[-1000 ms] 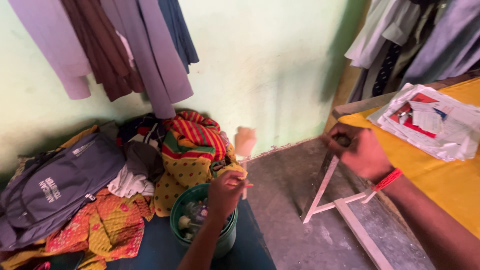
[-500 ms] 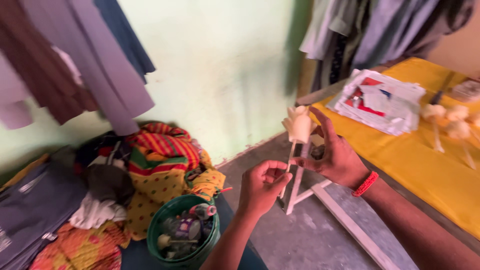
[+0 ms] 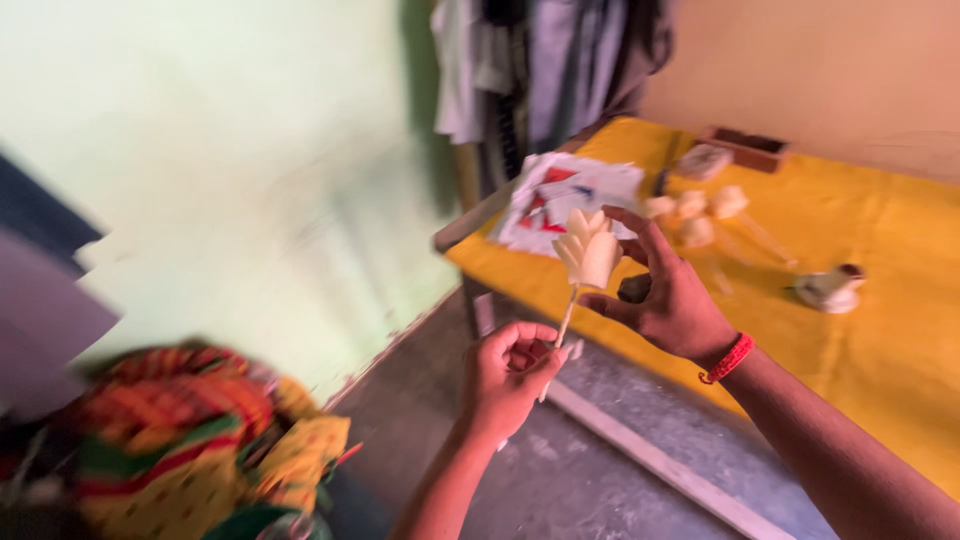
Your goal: The person wipes a small plastic container and a screwdriver with a cloth on a yellow table. They then retrieve several flower-shaped decorations on sticks from a bucket and place them on the table.
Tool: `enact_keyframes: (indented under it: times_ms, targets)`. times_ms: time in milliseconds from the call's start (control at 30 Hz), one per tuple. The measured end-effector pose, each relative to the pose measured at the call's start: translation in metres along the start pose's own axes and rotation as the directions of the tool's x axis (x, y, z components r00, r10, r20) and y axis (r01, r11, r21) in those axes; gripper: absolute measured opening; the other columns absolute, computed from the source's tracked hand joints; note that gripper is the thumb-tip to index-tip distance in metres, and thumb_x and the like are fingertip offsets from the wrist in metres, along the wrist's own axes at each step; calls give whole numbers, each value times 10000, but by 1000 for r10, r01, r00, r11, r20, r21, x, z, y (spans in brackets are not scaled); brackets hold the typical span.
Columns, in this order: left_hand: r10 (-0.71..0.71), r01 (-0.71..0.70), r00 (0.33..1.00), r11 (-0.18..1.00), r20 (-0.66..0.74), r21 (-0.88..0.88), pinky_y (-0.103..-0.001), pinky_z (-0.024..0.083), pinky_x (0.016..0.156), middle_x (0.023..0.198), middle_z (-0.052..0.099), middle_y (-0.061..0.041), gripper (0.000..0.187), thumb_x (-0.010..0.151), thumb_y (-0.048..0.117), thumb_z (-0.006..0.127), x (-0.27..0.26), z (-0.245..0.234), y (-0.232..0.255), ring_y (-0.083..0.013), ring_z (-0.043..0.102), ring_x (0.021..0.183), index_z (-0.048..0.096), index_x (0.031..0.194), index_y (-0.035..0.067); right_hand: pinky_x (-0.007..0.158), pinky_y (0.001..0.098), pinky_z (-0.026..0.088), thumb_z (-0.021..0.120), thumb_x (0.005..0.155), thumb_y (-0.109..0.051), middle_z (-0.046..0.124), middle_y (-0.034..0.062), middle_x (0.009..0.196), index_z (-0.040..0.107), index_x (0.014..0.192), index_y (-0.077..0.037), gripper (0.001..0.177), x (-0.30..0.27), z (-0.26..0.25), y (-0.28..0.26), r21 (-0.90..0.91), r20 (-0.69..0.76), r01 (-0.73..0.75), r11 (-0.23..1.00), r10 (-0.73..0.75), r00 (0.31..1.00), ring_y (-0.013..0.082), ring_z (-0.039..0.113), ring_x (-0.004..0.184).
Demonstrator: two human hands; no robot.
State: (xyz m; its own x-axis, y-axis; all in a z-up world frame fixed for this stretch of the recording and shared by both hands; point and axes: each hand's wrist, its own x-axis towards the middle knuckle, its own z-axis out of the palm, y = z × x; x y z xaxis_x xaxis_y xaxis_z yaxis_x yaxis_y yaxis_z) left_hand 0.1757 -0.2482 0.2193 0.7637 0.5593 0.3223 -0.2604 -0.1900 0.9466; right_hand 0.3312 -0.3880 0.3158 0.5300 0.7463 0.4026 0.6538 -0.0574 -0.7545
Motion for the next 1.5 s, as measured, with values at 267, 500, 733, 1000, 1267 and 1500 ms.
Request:
enact_keyframes:
  times_ms: [267,500,733,1000,1267,1500]
  targets:
    - [97,-125,972,985,213,122,-241,557,595,776,709,-16,251,860,104,783,101,110,-1,-71,659,655,721,1084,10,646,262,559,825,828,-147,685,121,1181,396,1428,-81,740,35,-113,84,41,-143,107,993,-100,985,76,676,838]
    - [86,-68,931,996,354,-63,-243,519,551,810,663,2,227,888,78,741,188,216,-1,-54,615,658,695,1098,5,394,242,363,806,806,-181,717,75,1092,426,1391,-99,702,59,-204,125,154,-323,-146,977,189,927,44,480,531]
    - [-13,147,854,965,520,-218,-260,463,507,777,664,4,221,873,77,727,236,304,-2,-73,567,604,691,1082,11,380,211,328,776,824,-154,726,63,1163,410,1464,-119,738,45,-272,165,314,-489,-71,947,225,843,18,421,498]
    - [-83,254,789,946,609,-200,-237,514,605,818,697,18,226,896,119,712,257,363,-5,-59,630,701,738,1102,29,423,186,325,662,905,-166,730,107,1198,436,1482,-129,621,22,-296,207,633,-462,18,774,360,811,18,388,499]
    - [-55,291,720,929,692,-229,-240,514,630,859,742,-21,246,920,125,643,284,385,-3,-71,645,731,750,1111,13,422,194,300,575,991,-404,685,82,1265,557,1260,-79,422,36,-312,224,867,-374,126,481,464,803,36,339,490]
    - [-32,349,649,900,760,-261,-250,503,671,841,733,-26,288,952,153,585,319,375,0,-88,639,731,784,1127,42,388,188,280,602,989,-418,653,65,1210,571,1208,-48,431,61,-301,226,853,-405,122,507,498,767,30,341,470]
